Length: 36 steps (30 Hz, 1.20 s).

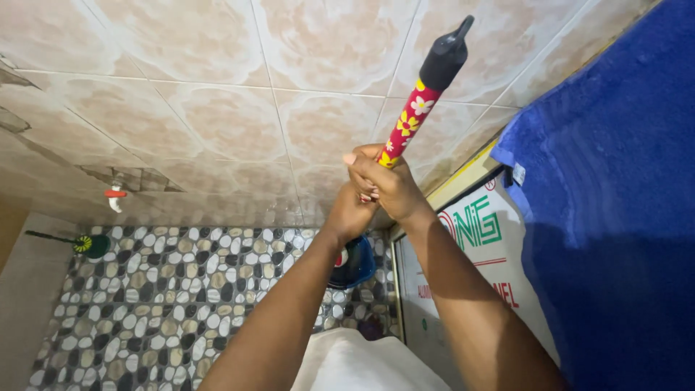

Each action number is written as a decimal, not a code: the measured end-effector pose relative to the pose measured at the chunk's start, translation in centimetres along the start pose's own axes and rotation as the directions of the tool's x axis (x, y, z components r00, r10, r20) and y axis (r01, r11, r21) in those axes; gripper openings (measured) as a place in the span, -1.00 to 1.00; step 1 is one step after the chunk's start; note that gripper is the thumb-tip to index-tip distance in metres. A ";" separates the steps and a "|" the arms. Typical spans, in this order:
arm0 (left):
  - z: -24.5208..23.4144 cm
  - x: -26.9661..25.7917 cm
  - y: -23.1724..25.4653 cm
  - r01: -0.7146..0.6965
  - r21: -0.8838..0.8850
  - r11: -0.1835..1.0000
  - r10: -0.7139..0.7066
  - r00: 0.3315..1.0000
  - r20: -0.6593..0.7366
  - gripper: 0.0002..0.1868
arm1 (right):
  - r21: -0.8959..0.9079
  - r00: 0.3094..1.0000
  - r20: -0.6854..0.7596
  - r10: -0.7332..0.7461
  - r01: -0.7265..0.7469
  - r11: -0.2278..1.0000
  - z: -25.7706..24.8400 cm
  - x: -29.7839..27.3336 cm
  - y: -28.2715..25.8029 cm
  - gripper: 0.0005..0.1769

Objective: Clean the toilet using a brush and cleaning solutions.

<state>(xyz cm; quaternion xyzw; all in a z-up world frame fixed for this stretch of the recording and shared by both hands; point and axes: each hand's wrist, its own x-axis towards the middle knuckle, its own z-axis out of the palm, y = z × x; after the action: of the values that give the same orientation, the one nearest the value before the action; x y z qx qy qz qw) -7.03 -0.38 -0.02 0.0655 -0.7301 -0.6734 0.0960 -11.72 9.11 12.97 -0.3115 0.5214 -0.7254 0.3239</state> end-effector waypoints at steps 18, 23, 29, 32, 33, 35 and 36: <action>0.0 -1.2 3.0 -0.089 0.090 0.992 0.102 0.982 -0.157 -0.72 | -0.637 0.603 -0.511 -0.612 0.213 0.741 4.9 1.8 2.5 -0.57; 2.4 -0.9 -2.6 -0.108 0.026 0.994 0.110 0.935 -0.337 -0.74 | -0.586 0.566 -0.622 -0.542 0.123 0.801 7.1 2.6 1.3 -0.64; 1.9 0.0 -4.0 -0.110 0.043 0.993 0.118 0.912 -0.393 -0.82 | -0.563 0.558 -0.642 -0.526 0.121 0.817 7.0 3.5 2.0 -0.61; 1.6 1.3 -2.1 -0.061 0.089 0.994 0.089 0.932 -0.352 -0.84 | -0.575 0.562 -0.627 -0.539 0.132 0.808 5.8 3.6 2.8 -0.61; 1.4 1.5 -1.5 -0.048 0.106 0.993 0.081 0.939 -0.335 -0.83 | -0.563 0.557 -0.644 -0.524 0.118 0.818 5.6 3.7 3.2 -0.60; 0.9 1.6 -0.3 -0.050 0.116 0.992 0.083 0.948 -0.308 -0.81 | -0.532 0.558 -0.648 -0.519 0.156 0.832 5.0 4.1 3.8 -0.59; 0.7 1.5 0.3 -0.054 0.127 0.990 0.088 0.957 -0.278 -0.79 | -0.501 0.555 -0.653 -0.516 0.195 0.843 4.8 4.2 4.1 -0.59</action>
<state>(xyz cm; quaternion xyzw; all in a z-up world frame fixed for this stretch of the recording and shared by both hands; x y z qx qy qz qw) -8.65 0.02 0.28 0.1402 -0.7493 -0.6089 0.2194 -9.88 2.09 10.79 -0.1295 0.6592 -0.7252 -0.1510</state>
